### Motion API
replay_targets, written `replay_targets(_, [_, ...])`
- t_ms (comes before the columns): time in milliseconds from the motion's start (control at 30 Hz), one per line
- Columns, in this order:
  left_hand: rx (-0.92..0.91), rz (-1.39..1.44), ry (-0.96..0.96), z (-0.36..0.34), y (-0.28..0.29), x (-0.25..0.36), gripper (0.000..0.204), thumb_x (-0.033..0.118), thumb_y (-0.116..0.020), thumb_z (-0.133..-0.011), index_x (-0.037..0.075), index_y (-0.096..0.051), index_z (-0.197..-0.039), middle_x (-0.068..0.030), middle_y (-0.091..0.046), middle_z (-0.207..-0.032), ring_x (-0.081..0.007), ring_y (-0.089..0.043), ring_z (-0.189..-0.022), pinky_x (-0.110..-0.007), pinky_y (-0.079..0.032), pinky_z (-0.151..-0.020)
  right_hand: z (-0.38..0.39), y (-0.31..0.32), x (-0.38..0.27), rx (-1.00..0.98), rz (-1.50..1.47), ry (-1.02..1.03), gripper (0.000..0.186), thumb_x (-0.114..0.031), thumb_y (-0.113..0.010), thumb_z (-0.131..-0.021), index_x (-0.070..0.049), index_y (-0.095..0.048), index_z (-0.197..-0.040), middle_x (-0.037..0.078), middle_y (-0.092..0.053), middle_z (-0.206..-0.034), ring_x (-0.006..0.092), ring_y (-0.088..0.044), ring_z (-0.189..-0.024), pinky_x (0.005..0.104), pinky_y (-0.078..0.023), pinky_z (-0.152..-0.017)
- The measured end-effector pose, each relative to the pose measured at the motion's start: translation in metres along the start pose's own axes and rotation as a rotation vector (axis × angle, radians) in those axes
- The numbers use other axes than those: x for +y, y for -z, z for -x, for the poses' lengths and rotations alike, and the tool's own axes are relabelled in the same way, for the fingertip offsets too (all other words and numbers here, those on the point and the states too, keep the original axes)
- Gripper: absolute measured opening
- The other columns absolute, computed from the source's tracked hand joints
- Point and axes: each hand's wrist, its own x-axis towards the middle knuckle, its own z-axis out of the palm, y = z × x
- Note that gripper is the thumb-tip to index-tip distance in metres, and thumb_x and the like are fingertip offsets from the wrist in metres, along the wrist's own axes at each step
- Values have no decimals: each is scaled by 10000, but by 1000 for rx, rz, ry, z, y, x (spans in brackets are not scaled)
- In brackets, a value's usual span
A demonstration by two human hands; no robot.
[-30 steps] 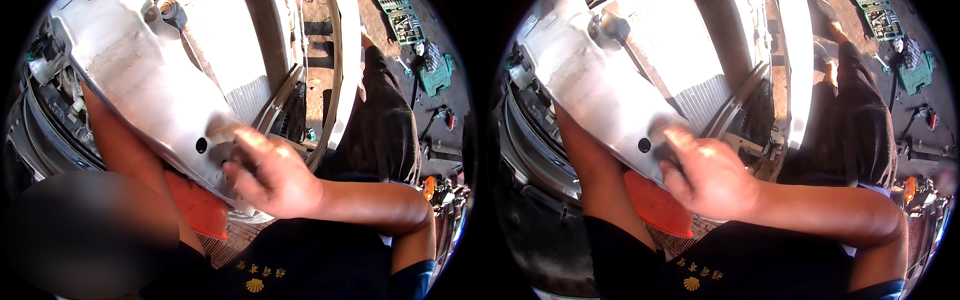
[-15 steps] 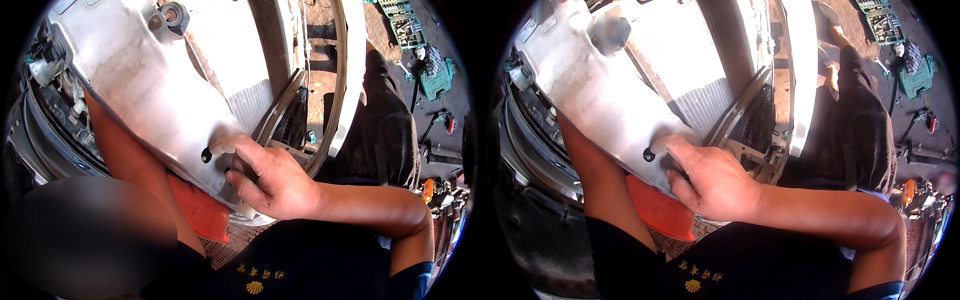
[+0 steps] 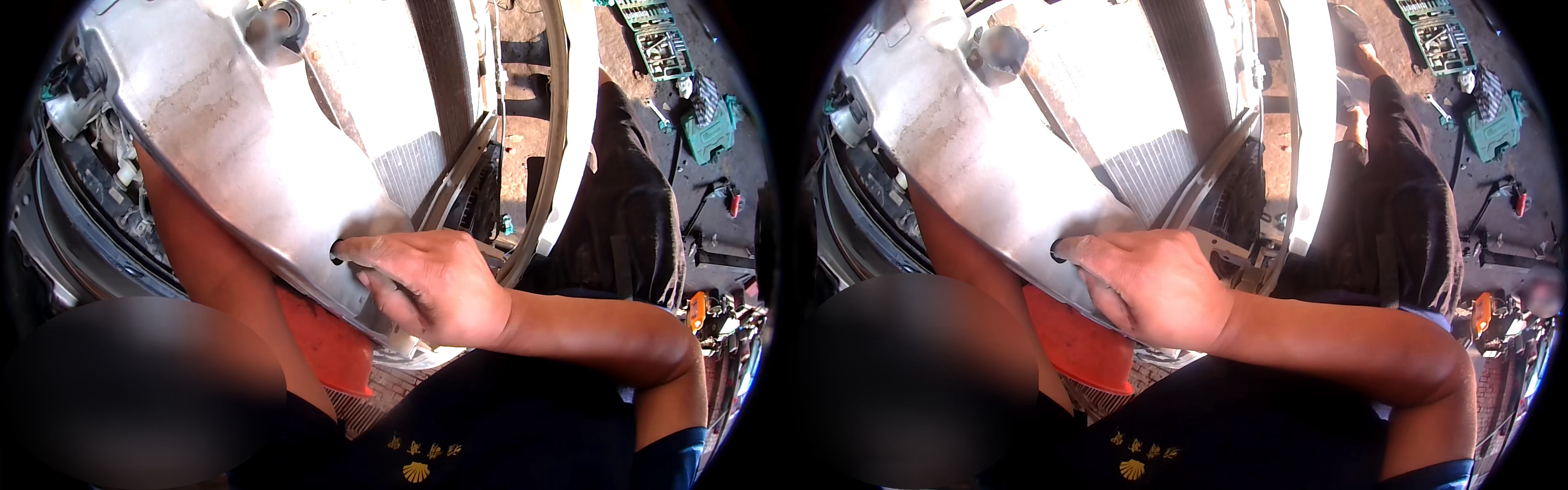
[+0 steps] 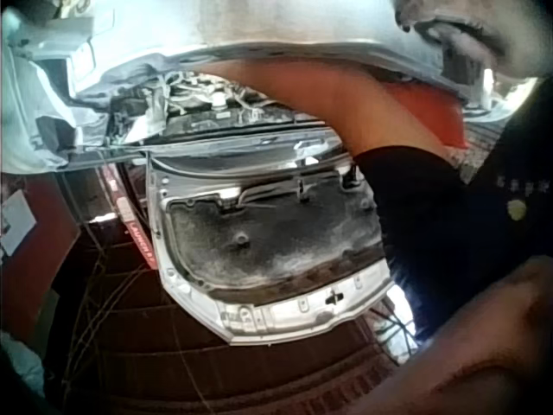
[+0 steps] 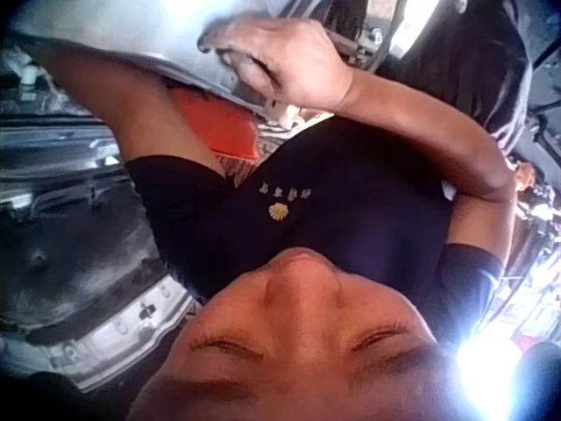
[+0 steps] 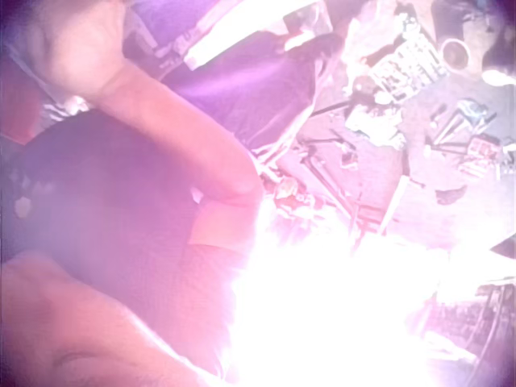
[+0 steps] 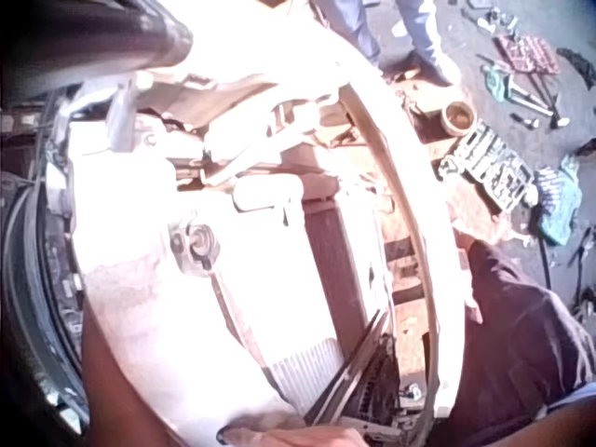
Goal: The person repairs a car by removing a component from the front grill area, cleaning the component with a cloth, and handling a bowl of various metal fasteners.
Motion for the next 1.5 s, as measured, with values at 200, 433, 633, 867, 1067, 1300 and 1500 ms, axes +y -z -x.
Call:
replay_targets(200, [-3,10,0,4,-2,-2,228,168,-583,-1074,23,-691,-1212,-84,-724,-1029,-181,-685,-946,-309,-544,-859,-3,0,-26,-159,75,-150,376,-75,-625,-948,32,-598,-1307,123,-684,-718,345,-687,-616,455,-560,-566])
replay_targets(433, [11,20,-6,10,-3,-5,231,167,-583,-1073,19,-689,-1216,-86,-724,-1032,-182,-684,-949,-309,-543,-863,-17,-2,-33,-194,121,-277,136,-137,-574,-1030,-4,-553,-1013,193,-669,-680,427,-689,-645,524,-546,-571])
replay_targets(633, [9,27,-15,7,-6,-8,234,165,-583,-1072,16,-688,-1220,-88,-724,-1035,-182,-684,-951,-308,-542,-867,-13,-10,-31,-32,76,-282,97,-107,-669,-999,-49,-639,-1072,183,-658,-724,380,-695,-635,469,-565,-578])
replay_targets(867, [8,66,-41,-18,-2,-11,238,164,-583,-1071,13,-686,-1224,-89,-723,-1038,-183,-683,-954,-308,-540,-871,-11,-23,-26,165,-142,-291,89,-38,-734,-978,18,-696,-1035,134,-761,-913,156,-754,-696,290,-594,-553])
replay_targets(1067, [45,80,-64,-24,11,-1,241,162,-584,-1071,10,-685,-1227,-91,-723,-1041,-183,-683,-956,-308,-539,-874,-8,-18,-21,159,-153,-262,100,4,-738,-930,-2,-650,-976,79,-688,-835,129,-672,-647,269,-552,-585])
replay_targets(1300, [53,86,-87,-15,-1,13,245,161,-584,-1070,6,-683,-1232,-93,-723,-1044,-184,-682,-958,-308,-538,-878,4,0,-24,-15,137,-309,82,-98,-644,-887,-35,-596,-908,161,-629,-703,373,-666,-630,457,-542,-572])
replay_targets(1500, [69,86,-76,-8,-2,12,248,159,-584,-1069,4,-681,-1235,-94,-723,-1047,-184,-681,-960,-308,-537,-882,-1,7,-15,-36,128,-255,105,-130,-623,-908,-32,-585,-906,185,-636,-734,438,-655,-702,517,-556,-648])
